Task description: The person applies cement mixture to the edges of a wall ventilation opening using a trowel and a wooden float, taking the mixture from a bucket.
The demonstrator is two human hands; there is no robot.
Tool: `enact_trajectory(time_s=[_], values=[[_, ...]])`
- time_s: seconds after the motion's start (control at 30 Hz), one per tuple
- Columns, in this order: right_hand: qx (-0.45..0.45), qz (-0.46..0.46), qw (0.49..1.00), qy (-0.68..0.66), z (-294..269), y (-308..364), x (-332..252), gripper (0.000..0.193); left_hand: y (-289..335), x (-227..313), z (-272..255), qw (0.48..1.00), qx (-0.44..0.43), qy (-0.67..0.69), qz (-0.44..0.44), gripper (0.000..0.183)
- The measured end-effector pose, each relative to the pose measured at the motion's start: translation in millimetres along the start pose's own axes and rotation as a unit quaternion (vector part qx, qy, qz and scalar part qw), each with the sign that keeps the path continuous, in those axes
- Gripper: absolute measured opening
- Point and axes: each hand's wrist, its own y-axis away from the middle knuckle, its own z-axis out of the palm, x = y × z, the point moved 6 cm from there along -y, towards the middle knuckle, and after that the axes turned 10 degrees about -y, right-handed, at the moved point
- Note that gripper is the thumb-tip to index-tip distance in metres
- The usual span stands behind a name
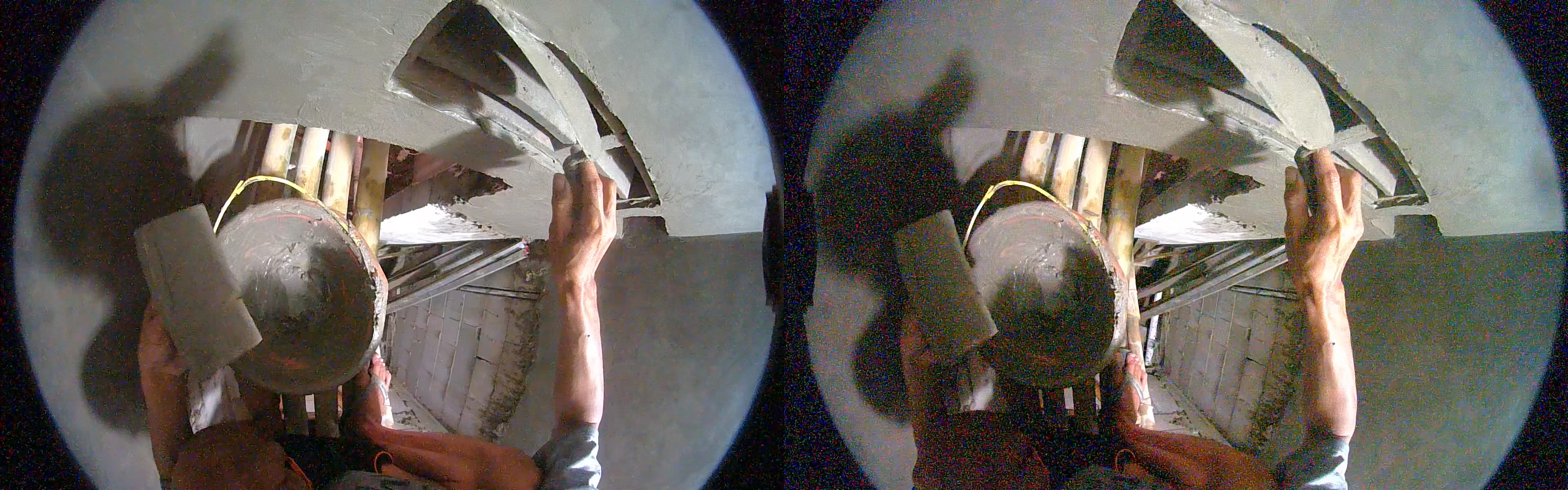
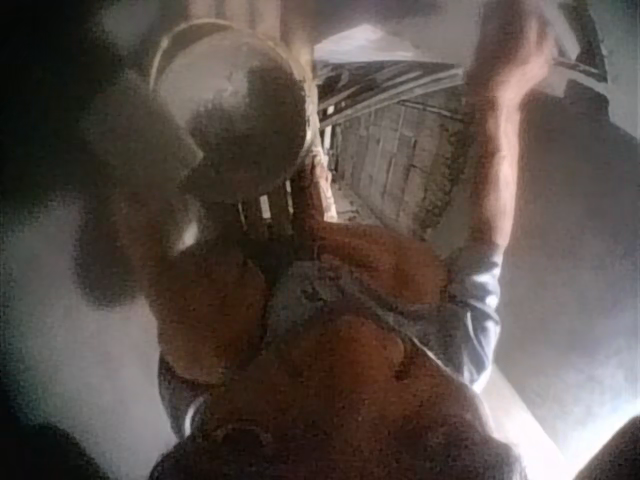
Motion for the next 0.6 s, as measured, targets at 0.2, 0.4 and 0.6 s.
enact_trajectory(time_s=[0.2,0.4,0.6], values=[[0.008,0.02,0.998,0.065,-21.5,15.6,51.3,0.032,4.8,-12.2,-4.6,1.0,0.001,0.009,-0.011,0.046],[-0.005,-0.015,0.992,0.127,-69.7,75.8,95.1,0.032,-4.3,-11.6,-6.7,1.0,0.0,0.021,-0.004,0.046],[-0.169,-0.006,0.984,0.052,-78.5,-12.4,45.8,0.035,-10.0,-16.6,-2.1,0.999,-0.005,0.035,-0.001,0.046]])
